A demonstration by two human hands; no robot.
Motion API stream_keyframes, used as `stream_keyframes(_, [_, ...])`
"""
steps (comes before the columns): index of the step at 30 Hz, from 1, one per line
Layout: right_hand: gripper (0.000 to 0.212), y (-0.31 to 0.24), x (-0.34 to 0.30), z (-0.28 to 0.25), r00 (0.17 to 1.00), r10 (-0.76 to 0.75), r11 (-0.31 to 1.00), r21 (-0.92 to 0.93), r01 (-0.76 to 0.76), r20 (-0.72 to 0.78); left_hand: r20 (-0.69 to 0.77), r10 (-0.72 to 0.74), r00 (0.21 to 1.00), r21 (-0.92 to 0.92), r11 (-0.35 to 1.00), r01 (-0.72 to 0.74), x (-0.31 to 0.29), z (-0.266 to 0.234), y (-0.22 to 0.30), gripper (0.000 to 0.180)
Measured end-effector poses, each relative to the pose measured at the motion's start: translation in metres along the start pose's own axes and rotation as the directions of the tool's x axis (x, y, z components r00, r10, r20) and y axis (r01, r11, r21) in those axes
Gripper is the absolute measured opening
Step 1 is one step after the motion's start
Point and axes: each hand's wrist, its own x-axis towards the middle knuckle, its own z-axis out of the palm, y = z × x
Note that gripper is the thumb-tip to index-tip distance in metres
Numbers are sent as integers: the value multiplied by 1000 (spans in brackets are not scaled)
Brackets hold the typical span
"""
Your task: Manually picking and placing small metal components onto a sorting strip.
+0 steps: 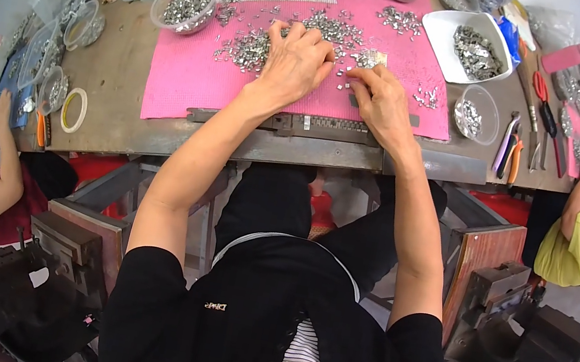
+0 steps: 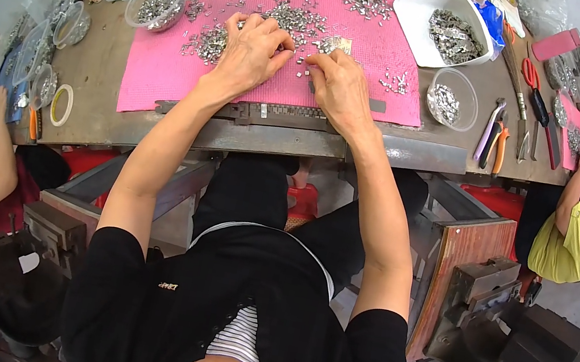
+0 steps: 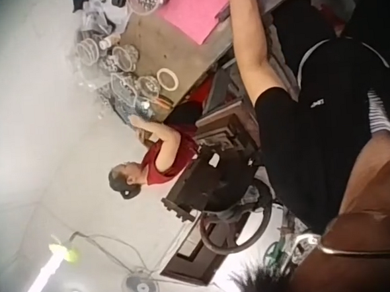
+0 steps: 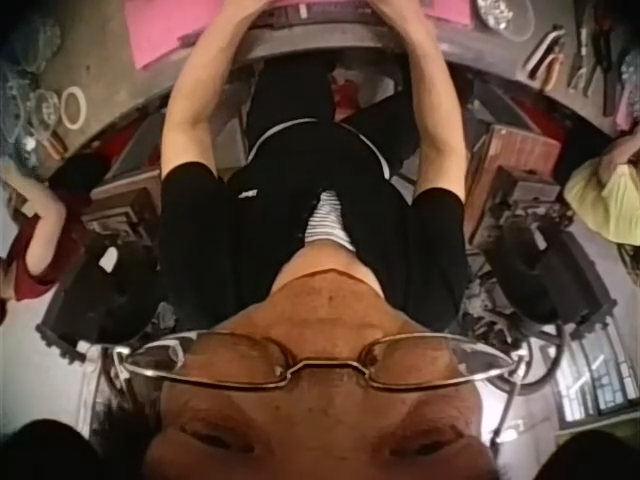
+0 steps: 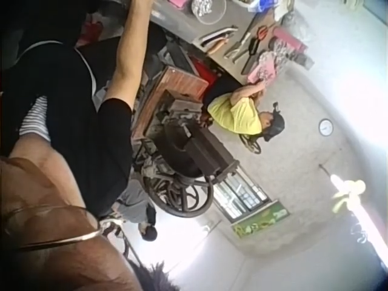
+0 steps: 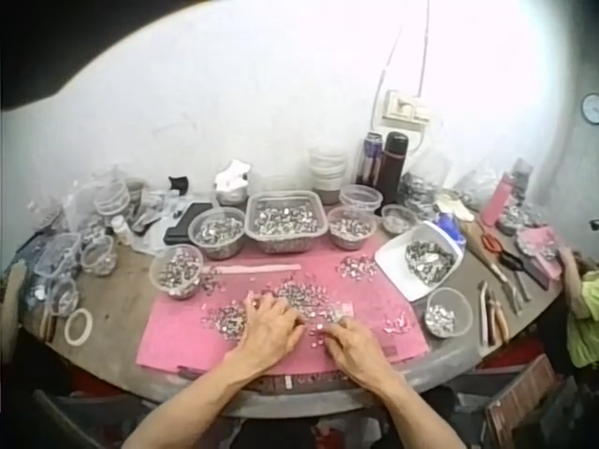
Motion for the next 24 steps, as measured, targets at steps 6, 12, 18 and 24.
stream_keyframes(6, [11,6,5,5,998,-57,996,-70,58,13,83,-3,997,-114,993,12,-6,-12,6,10])
stream_keyframes(12, [8,10,5,6,994,-108,985,-129,111,33,136,-27,990,-213,975,56,-18,-11,16,10])
stream_keyframes(18, [9,12,-1,0,994,-106,989,-102,109,40,124,-36,992,-223,973,63,-18,-11,19,11])
stream_keyframes(24, [12,6,5,-2,994,-96,995,-18,97,53,104,-13,994,-163,986,30,-19,-11,23,10])
